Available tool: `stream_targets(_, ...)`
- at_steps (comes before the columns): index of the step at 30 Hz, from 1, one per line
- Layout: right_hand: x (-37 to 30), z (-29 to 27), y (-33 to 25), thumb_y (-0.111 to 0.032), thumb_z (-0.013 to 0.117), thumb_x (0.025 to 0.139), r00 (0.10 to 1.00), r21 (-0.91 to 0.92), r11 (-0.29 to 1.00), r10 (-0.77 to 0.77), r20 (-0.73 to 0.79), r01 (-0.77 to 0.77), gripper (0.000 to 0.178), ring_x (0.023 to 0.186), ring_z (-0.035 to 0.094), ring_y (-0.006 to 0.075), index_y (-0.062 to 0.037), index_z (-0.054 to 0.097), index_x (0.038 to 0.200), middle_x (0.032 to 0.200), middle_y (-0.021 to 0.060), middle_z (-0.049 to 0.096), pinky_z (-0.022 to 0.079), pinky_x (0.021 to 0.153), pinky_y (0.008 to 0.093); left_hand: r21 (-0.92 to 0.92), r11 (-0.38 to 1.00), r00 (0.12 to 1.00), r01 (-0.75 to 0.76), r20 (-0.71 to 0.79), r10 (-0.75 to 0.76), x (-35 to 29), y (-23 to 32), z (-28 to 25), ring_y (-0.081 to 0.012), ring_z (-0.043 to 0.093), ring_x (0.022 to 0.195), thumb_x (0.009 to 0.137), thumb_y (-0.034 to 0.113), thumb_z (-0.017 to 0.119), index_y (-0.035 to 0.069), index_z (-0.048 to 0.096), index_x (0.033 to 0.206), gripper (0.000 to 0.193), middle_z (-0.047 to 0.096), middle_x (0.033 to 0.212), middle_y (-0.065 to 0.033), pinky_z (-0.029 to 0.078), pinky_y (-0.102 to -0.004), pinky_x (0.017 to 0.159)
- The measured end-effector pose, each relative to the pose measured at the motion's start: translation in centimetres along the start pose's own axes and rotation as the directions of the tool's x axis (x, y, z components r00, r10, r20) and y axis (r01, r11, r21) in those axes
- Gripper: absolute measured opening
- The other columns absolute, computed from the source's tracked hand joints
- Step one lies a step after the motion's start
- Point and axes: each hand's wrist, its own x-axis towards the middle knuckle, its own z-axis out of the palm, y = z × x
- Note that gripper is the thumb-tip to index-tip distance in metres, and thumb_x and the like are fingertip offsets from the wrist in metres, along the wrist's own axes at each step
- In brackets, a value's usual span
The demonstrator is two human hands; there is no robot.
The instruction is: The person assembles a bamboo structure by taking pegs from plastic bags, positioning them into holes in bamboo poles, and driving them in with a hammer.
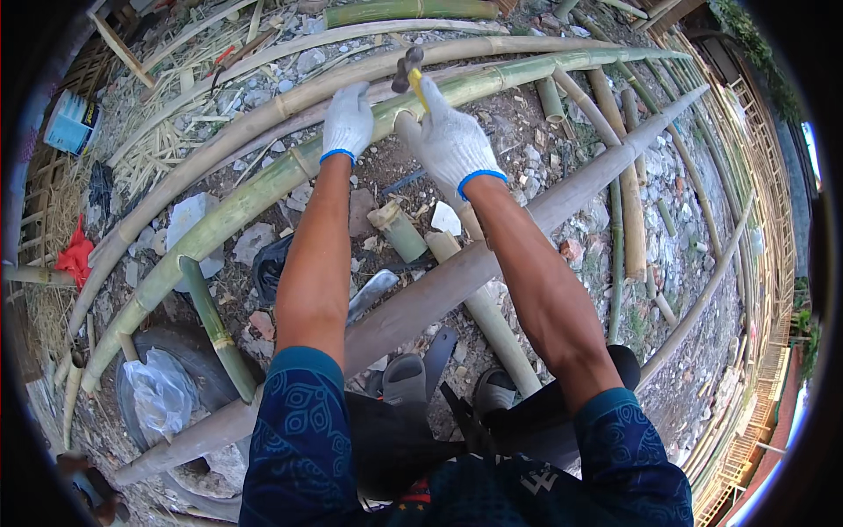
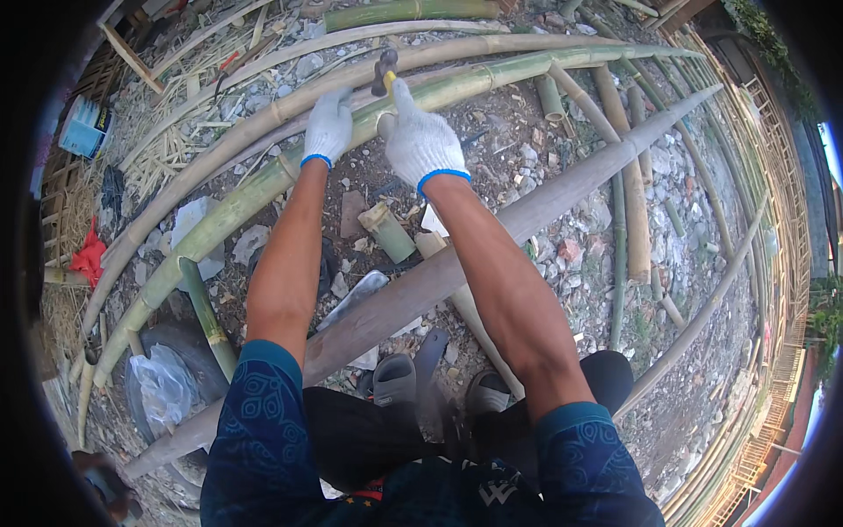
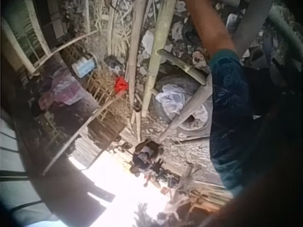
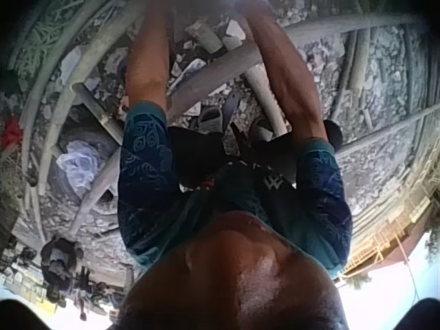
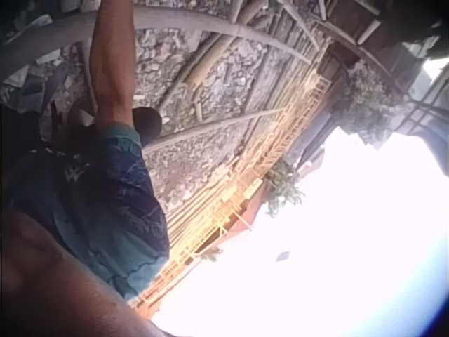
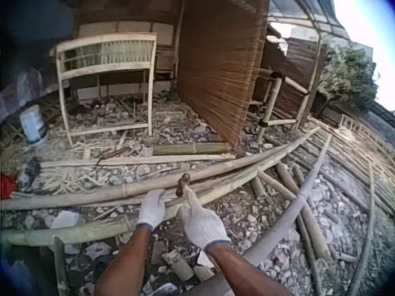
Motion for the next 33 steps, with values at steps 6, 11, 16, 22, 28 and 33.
stream_targets(6,-1.7,-0.5,1.1,-0.018,0.056,0.100,0.989,-0.153,0.988,0.038,0.143,-0.016,0.069,0.093,0.072,0.0500,-0.0114,0.029,0.163,0.094,0.0320,0.073,0.056,0.082,0.0586,-0.133,0.990,0.999,0.034,-0.006,-0.035,0.9,2.3,0.5,-0.0429,0.062,0.125,0.099,0.012,0.049,-0.001,0.067,0.129,0.038,0.068,0.129,-0.0266,0.047,-0.0486,0.111)
stream_targets(11,-2.0,-3.5,-1.8,-0.030,0.054,0.103,0.970,-0.036,0.996,0.093,0.225,-0.087,0.058,0.105,0.068,0.0537,-0.0104,0.036,0.155,0.107,0.0364,0.070,0.053,0.091,0.0599,-0.299,0.949,0.995,0.102,0.011,-0.103,0.5,-2.7,-2.8,-0.0366,0.063,0.130,0.101,0.016,0.052,-0.004,0.064,0.135,0.041,0.068,0.135,-0.0254,0.045,-0.0427,0.114)
stream_targets(16,-9.6,-12.5,6.1,-0.021,0.053,0.107,0.949,0.363,0.894,0.173,0.262,-0.263,0.056,0.077,0.066,0.0191,-0.0047,0.042,0.159,0.089,0.0085,0.066,0.055,0.071,0.0335,-0.624,0.549,0.813,0.556,0.546,-0.202,-2.9,-0.5,-9.2,-0.0267,0.072,0.109,0.109,0.032,0.056,-0.004,0.065,0.130,0.043,0.074,0.118,-0.0169,0.058,-0.0390,0.100)
stream_targets(22,-20.7,-19.0,7.4,-0.028,0.055,0.110,0.796,0.530,0.605,0.534,0.284,-0.595,0.058,0.052,0.041,0.0002,-0.0077,0.040,0.163,0.075,-0.0076,0.049,0.032,0.044,0.0184,0.456,0.709,0.062,0.537,0.818,-0.572,-10.7,-3.6,-20.0,-0.0259,0.078,0.097,0.094,0.033,0.066,-0.003,0.078,0.106,0.040,0.079,0.107,-0.0174,0.064,-0.0392,0.083)
stream_targets(28,-22.3,-18.5,10.5,-0.029,0.054,0.110,0.785,0.532,0.622,0.602,0.143,-0.575,0.060,0.052,0.039,-0.0001,-0.0048,0.038,0.163,0.075,-0.0085,0.047,0.031,0.044,0.0181,0.655,0.737,0.425,-0.163,0.721,-0.547,-16.8,-8.7,-14.8,-0.0457,0.073,0.101,0.081,0.032,0.070,0.003,0.081,0.098,0.036,0.075,0.106,-0.0265,0.058,-0.0469,0.095)
stream_targets(33,-23.4,-19.8,10.8,-0.029,0.055,0.112,0.839,0.498,0.698,0.530,0.126,-0.515,0.048,0.057,0.038,0.0020,-0.0039,0.054,0.153,0.077,-0.0072,0.049,0.029,0.049,0.0193,0.679,0.715,0.541,-0.163,0.668,-0.511,-20.7,-10.0,-11.6,-0.0416,0.073,0.104,0.080,0.031,0.073,0.005,0.079,0.101,0.033,0.076,0.108,-0.0233,0.059,-0.0505,0.092)
